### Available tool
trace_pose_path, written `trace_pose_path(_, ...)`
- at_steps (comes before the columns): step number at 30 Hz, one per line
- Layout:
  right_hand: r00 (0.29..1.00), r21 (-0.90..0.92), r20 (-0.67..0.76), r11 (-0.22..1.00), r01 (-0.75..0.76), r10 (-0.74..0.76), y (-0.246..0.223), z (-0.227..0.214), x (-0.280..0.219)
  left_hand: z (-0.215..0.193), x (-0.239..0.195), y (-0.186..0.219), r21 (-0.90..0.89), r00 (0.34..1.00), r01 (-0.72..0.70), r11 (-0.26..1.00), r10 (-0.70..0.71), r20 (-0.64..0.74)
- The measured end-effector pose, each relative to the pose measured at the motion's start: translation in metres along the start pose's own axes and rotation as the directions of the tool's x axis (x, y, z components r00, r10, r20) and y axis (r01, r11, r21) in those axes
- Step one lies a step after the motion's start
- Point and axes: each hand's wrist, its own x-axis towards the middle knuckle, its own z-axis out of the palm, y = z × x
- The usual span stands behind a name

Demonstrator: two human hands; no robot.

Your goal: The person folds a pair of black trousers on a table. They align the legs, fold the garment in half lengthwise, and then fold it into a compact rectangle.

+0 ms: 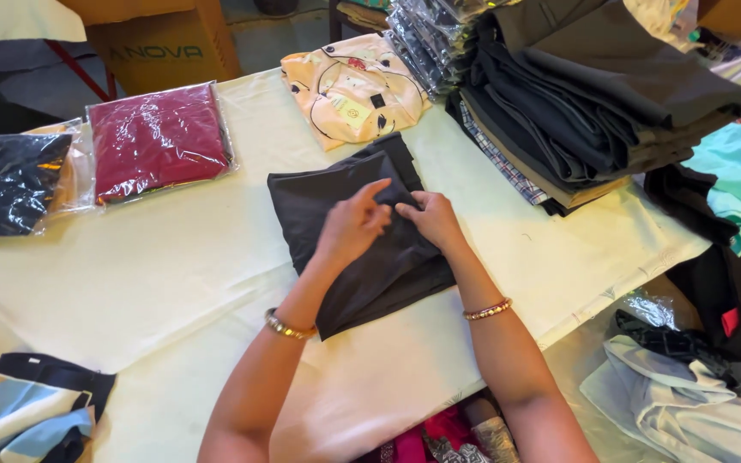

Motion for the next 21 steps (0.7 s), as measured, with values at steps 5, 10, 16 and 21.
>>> trace_pose_path(5, 0.993, -0.325, -0.107, 0.946, 0.02, -0.058, -0.013, -0.019, -0.007, -0.028, -0.018, -0.008, 0.713, 0.955, -0.049, 0.699, 0.242, -0.172)
trace_pose_path(10, 0.991, -0.592, -0.108, 0.796, -0.123, 0.073, -0.059, -0.028, -0.025, -0.026, -0.014, -0.033, 0.863, 0.995, -0.008, 0.505, 0.09, -0.043)
trace_pose_path(16, 0.889, -0.581, -0.309, 0.807, 0.104, -0.337, -0.057, -0.017, -0.042, -0.025, -0.013, -0.024, 0.868, 1.0, 0.016, 0.496, 0.0, -0.018)
trace_pose_path(21, 0.892, -0.649, 0.29, 0.614, 0.449, -0.346, -0.055, 0.028, -0.05, -0.02, 0.012, -0.062, 0.855, 0.994, -0.106, 0.507, 0.05, 0.093)
